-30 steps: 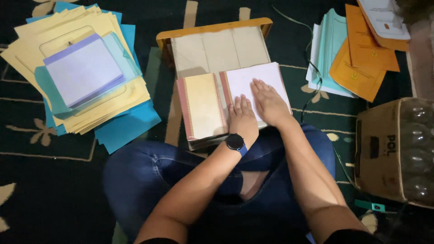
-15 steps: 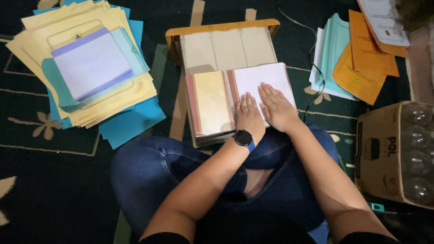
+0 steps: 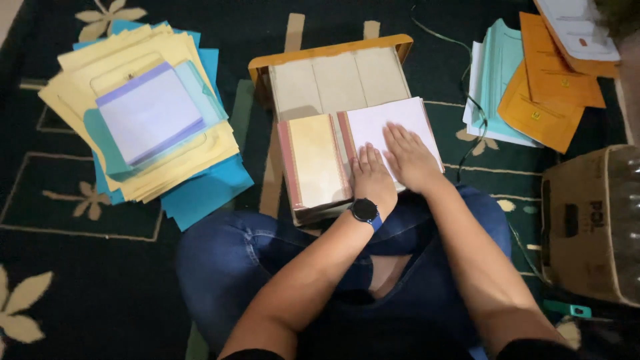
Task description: The person is sitting on the floor, organizing and checking small paper booklets on a wooden stand, flipping through pages to ensure they are correct.
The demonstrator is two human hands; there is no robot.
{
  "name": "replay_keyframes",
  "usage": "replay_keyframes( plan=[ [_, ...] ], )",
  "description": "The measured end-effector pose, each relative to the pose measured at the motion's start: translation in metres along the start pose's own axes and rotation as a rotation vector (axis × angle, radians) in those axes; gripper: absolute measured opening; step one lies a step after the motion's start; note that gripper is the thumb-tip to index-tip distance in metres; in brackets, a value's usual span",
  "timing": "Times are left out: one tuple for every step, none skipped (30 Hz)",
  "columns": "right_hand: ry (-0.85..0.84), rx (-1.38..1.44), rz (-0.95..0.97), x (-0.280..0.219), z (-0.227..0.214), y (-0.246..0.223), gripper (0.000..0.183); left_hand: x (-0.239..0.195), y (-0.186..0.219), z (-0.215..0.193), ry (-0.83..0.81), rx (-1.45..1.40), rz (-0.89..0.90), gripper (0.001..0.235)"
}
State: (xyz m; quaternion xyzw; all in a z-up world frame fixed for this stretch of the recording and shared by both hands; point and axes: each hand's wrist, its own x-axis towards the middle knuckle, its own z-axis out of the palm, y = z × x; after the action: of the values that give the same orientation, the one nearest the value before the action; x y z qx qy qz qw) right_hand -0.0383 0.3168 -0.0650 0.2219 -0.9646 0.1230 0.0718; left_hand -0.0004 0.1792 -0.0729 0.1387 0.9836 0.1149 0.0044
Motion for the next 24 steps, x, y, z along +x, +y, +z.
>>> replay_keyframes(
  plan=[
    [0.018, 0.001, 0.008, -0.012, -0.001, -0.002, 0.059, -0.001, 0.001, -0.002, 0.015, -0.017, 0.005, 0.07],
    [0.002, 0.007, 0.023, -0.014, -0.002, -0.002, 0.059, -0.004, 0.0, -0.006, 0.083, -0.021, 0.027, 0.066],
    [-0.014, 0.014, 0.037, -0.016, -0.003, -0.002, 0.059, -0.008, -0.003, -0.013, 0.15, -0.025, 0.049, 0.062],
    [-0.03, 0.016, 0.046, -0.014, -0.006, 0.0, 0.059, -0.011, -0.003, -0.025, 0.223, -0.031, 0.068, 0.059],
    [-0.021, 0.073, 0.028, -0.013, -0.009, 0.0, 0.057, -0.017, -0.004, -0.041, 0.241, -0.049, 0.119, 0.055],
    [-0.004, 0.127, 0.004, -0.005, -0.016, 0.002, 0.055, -0.022, -0.008, -0.06, 0.267, -0.063, 0.171, 0.051],
    [0.013, 0.18, -0.02, 0.002, -0.024, 0.001, 0.053, -0.027, -0.015, -0.08, 0.294, -0.077, 0.223, 0.048],
    [0.01, 0.225, 0.051, 0.005, -0.031, -0.006, 0.045, -0.03, -0.026, -0.098, 0.298, -0.18, 0.171, 0.041],
    [0.006, 0.269, 0.123, 0.007, -0.038, -0.015, 0.037, -0.031, -0.04, -0.113, 0.301, -0.284, 0.12, 0.035],
    [-0.005, 0.319, 0.196, 0.006, -0.044, -0.03, 0.03, -0.03, -0.062, -0.126, 0.304, -0.297, 0.035, 0.032],
    [0.032, 0.405, 0.177, 0.004, -0.05, -0.048, 0.029, -0.03, -0.087, -0.136, 0.307, -0.31, -0.05, 0.029],
    [0.075, 0.496, 0.154, 0.005, -0.054, -0.072, 0.028, -0.033, -0.11, -0.143, 0.347, -0.221, -0.126, 0.038],
    [0.117, 0.586, 0.13, 0.005, -0.059, -0.094, 0.028, -0.035, -0.129, -0.145, 0.387, -0.131, -0.201, 0.048],
    [0.13, 0.573, 0.082, 0.005, -0.066, -0.112, 0.029, -0.037, -0.143, -0.142, 0.32, -0.123, -0.28, 0.043],
    [0.143, 0.559, 0.034, 0.004, -0.071, -0.127, 0.029, -0.039, -0.155, -0.137, 0.252, -0.114, -0.359, 0.04],
    [0.157, 0.54, -0.007, 0.003, -0.075, -0.136, 0.03, -0.04, -0.161, -0.129, 0.184, -0.11, -0.431, 0.038],
    [0.169, 0.535, -0.02, 0.005, -0.078, -0.142, 0.029, -0.039, -0.165, -0.122, 0.156, -0.148, -0.432, 0.037],
    [0.179, 0.529, -0.028, 0.006, -0.079, -0.146, 0.029, -0.038, -0.166, -0.116, 0.124, -0.189, -0.429, 0.035],
    [0.189, 0.522, -0.036, 0.007, -0.078, -0.149, 0.028, -0.037, -0.167, -0.112, 0.091, -0.229, -0.427, 0.033],
    [0.21, 0.474, -0.061, 0.007, -0.079, -0.149, 0.028, -0.037, -0.163, -0.11, 0.116, -0.177, -0.429, 0.033],
    [0.23, 0.425, -0.086, 0.007, -0.079, -0.149, 0.029, -0.038, -0.158, -0.111, 0.14, -0.125, -0.431, 0.033],
    [0.245, 0.379, -0.114, 0.007, -0.078, -0.15, 0.029, -0.04, -0.153, -0.113, 0.163, -0.073, -0.44, 0.033],
    [0.243, 0.375, -0.104, 0.008, -0.076, -0.149, 0.029, -0.042, -0.148, -0.118, 0.229, -0.047, -0.383, 0.03],
    [0.239, 0.372, -0.088, 0.007, -0.073, -0.15, 0.029, -0.046, -0.143, -0.124, 0.289, -0.021, -0.324, 0.028]
  ],
)
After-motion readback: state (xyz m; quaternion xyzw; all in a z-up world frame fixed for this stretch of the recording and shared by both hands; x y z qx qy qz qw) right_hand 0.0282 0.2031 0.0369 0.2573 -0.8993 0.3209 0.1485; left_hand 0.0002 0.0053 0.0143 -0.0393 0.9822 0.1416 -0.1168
